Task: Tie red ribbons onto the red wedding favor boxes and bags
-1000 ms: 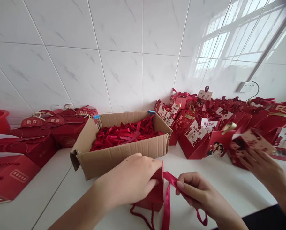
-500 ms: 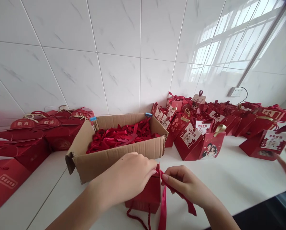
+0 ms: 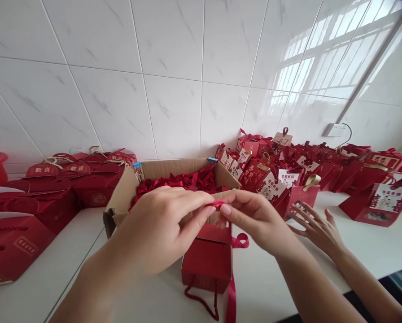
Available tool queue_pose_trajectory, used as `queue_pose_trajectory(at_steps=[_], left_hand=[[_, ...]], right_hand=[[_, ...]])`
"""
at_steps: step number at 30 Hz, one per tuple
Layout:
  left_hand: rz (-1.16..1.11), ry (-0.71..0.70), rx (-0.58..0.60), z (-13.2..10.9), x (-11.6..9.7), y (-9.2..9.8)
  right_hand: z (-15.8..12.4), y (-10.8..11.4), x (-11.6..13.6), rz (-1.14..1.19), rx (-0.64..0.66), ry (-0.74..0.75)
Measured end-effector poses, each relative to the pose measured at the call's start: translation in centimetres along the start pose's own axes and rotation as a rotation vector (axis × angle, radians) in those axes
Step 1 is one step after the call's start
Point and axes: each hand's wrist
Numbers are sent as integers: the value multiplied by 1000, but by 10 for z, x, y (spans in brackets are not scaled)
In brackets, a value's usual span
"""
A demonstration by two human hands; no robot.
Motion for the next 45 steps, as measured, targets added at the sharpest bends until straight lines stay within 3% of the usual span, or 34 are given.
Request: queue_pose_trajectory(at_steps=[2,4,7,9,12,17,22,33,45], left_hand=[[38,149,105,-8,6,1],[71,267,302,-15,14,-2],[69,293,639,-16,25,-10],[52,257,760,-11,29,-15],[38,249,787,-1,33,-17],[-43,393,865,10,40,-19],[-108,424,955,12,43,-21],[-136,339,963,12,34,-13],[-149,320,988,8,30,-12]], right_hand=[[7,1,13,-16,-61,11],[10,5,28,-47,-143,71],[8,13,47,-69,-239,205],[6,17,51,-74,-262,256],[6,18,38,-96,-228,150],[8,1,-19,-179,-53,-205],[6,-17,-53,-320,-115,-235],[10,-13,-58,-391,14,-289],[13,-14,-54,-444,53,-290]])
Point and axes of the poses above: each hand's wrist, its own z-axis towards the middle knuckle, its own y-axis out of the back of the hand, x = y × z, and after that the axes turned 5 degrees about z, right-handed
